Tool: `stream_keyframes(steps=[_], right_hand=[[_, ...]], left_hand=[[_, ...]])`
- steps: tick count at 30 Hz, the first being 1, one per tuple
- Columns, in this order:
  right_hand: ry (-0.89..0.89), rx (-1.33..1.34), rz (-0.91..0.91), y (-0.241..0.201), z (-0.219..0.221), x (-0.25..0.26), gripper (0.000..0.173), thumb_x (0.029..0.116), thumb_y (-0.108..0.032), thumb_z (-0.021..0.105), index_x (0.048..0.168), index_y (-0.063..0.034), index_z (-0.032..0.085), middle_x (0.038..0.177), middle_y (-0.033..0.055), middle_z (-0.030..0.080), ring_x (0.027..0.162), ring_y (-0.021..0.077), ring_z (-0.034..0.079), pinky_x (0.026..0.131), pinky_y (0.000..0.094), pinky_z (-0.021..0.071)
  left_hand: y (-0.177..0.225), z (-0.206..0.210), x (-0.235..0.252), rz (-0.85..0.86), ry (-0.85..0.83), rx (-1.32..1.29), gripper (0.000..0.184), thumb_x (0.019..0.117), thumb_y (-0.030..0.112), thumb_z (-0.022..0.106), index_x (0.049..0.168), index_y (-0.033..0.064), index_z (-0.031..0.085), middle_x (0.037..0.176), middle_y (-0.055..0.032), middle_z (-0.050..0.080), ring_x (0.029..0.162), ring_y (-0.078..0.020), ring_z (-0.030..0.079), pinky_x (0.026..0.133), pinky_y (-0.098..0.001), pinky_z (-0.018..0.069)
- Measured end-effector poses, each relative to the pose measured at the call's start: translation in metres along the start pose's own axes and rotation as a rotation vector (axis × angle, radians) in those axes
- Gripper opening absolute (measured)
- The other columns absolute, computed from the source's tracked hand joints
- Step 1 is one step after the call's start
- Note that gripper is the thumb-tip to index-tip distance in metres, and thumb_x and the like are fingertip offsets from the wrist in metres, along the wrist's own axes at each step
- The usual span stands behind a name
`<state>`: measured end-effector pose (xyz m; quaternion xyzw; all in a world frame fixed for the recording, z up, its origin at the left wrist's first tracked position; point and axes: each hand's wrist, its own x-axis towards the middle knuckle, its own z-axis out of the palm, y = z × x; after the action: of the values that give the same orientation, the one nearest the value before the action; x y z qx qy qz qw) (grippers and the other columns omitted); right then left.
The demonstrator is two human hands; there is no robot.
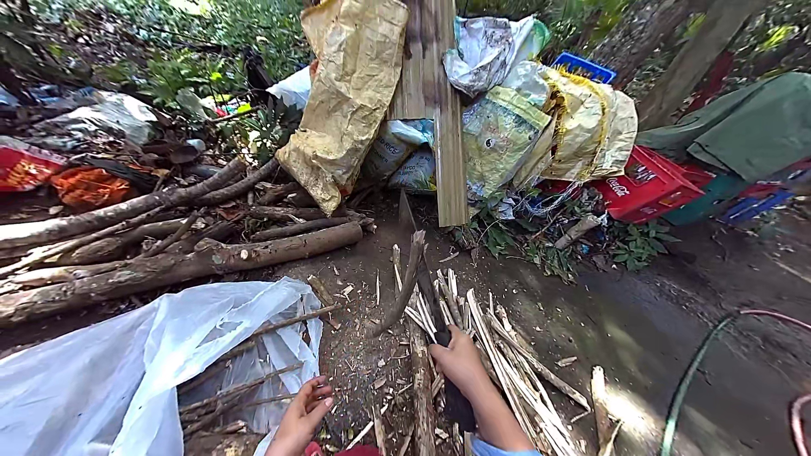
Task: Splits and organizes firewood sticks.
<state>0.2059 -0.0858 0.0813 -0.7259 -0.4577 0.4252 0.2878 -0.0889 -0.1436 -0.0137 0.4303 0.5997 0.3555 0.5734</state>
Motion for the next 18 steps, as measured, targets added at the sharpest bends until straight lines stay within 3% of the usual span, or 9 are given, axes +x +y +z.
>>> stream_keyframes(steps=[4,6,7,9,10,11,14,18], right_hand=[[0.162,0.104,-0.213,-0.03,-0.03,-0.05,0.037,0.0876,-0.012,0.069,0.12,0.0025,0.06,0.07,0.0048,0.062,0.051,0.0128,0.059,0.054,0.0331,0.0543],[0.234,0.018,-0.251,-0.027,-0.026,-0.055,0.036,0.0862,-0.014,0.069,0.116,0.0045,0.062,0.07,0.0071,0.063,0.054,0.0155,0.061,0.056,0.0362,0.0547],[0.206,-0.073,-0.208,-0.017,-0.016,-0.048,0.035,0.0879,-0.012,0.069,0.116,0.0064,0.062,0.075,0.0127,0.064,0.062,0.0224,0.063,0.062,0.0424,0.0551],[0.0,-0.33,0.043,0.013,0.01,-0.019,0.041,0.0933,-0.014,0.068,0.129,0.0042,0.06,0.101,0.0233,0.07,0.094,0.0364,0.07,0.086,0.0546,0.0548],[-0.094,-0.427,0.151,0.029,0.024,-0.001,0.046,0.094,-0.016,0.068,0.134,0.0021,0.057,0.113,0.0243,0.069,0.107,0.0381,0.068,0.095,0.0563,0.0529],[-0.123,-0.458,0.189,0.039,0.034,0.013,0.047,0.0936,-0.016,0.068,0.136,0.001,0.056,0.116,0.024,0.069,0.111,0.0381,0.068,0.096,0.0563,0.0523],[-0.103,-0.408,0.148,0.033,0.031,0.028,0.046,0.0925,-0.017,0.07,0.132,0.0025,0.058,0.111,0.0238,0.069,0.105,0.0379,0.068,0.093,0.0563,0.0527],[-0.027,-0.216,0.038,0.007,0.002,0.013,0.041,0.0889,-0.01,0.07,0.126,0.003,0.06,0.091,0.0195,0.067,0.076,0.0309,0.068,0.074,0.0506,0.0564]], left_hand=[[-0.01,-0.008,0.003,-0.056,0.011,-0.026,0.048,0.0976,0.003,0.058,0.143,-0.006,0.044,0.13,-0.0221,0.062,0.109,-0.0235,0.065,0.093,-0.0388,0.0534],[-0.015,-0.012,0.008,-0.074,0.04,-0.035,0.045,0.0984,0.002,0.057,0.141,-0.0059,0.046,0.128,-0.0208,0.063,0.106,-0.0214,0.065,0.09,-0.0368,0.0537],[-0.016,-0.013,0.01,-0.082,0.051,-0.041,0.044,0.0986,0.003,0.056,0.141,-0.0056,0.046,0.127,-0.0202,0.063,0.106,-0.0209,0.065,0.089,-0.0363,0.0539],[-0.016,-0.01,0.009,-0.103,0.071,-0.056,0.043,0.099,0.002,0.057,0.14,-0.0055,0.047,0.128,-0.0209,0.063,0.107,-0.0228,0.065,0.09,-0.038,0.0538],[-0.015,-0.006,0.009,-0.109,0.075,-0.061,0.042,0.0992,0.002,0.057,0.139,-0.0057,0.048,0.127,-0.0213,0.063,0.107,-0.0236,0.065,0.09,-0.0386,0.0536],[-0.012,-0.003,0.009,-0.107,0.07,-0.065,0.042,0.0995,0.002,0.057,0.139,-0.0061,0.048,0.127,-0.0218,0.063,0.108,-0.0247,0.065,0.091,-0.0395,0.0537],[-0.004,0.007,0.005,-0.087,0.016,-0.08,0.042,0.0988,0.003,0.058,0.139,-0.0065,0.048,0.128,-0.0213,0.062,0.11,-0.0247,0.065,0.094,-0.04,0.0539],[0.001,0.0,0.001,-0.031,0.001,-0.055,0.043,0.0967,0.004,0.058,0.138,-0.0064,0.049,0.125,-0.0182,0.064,0.106,-0.0202,0.066,0.091,-0.0363,0.0549]])
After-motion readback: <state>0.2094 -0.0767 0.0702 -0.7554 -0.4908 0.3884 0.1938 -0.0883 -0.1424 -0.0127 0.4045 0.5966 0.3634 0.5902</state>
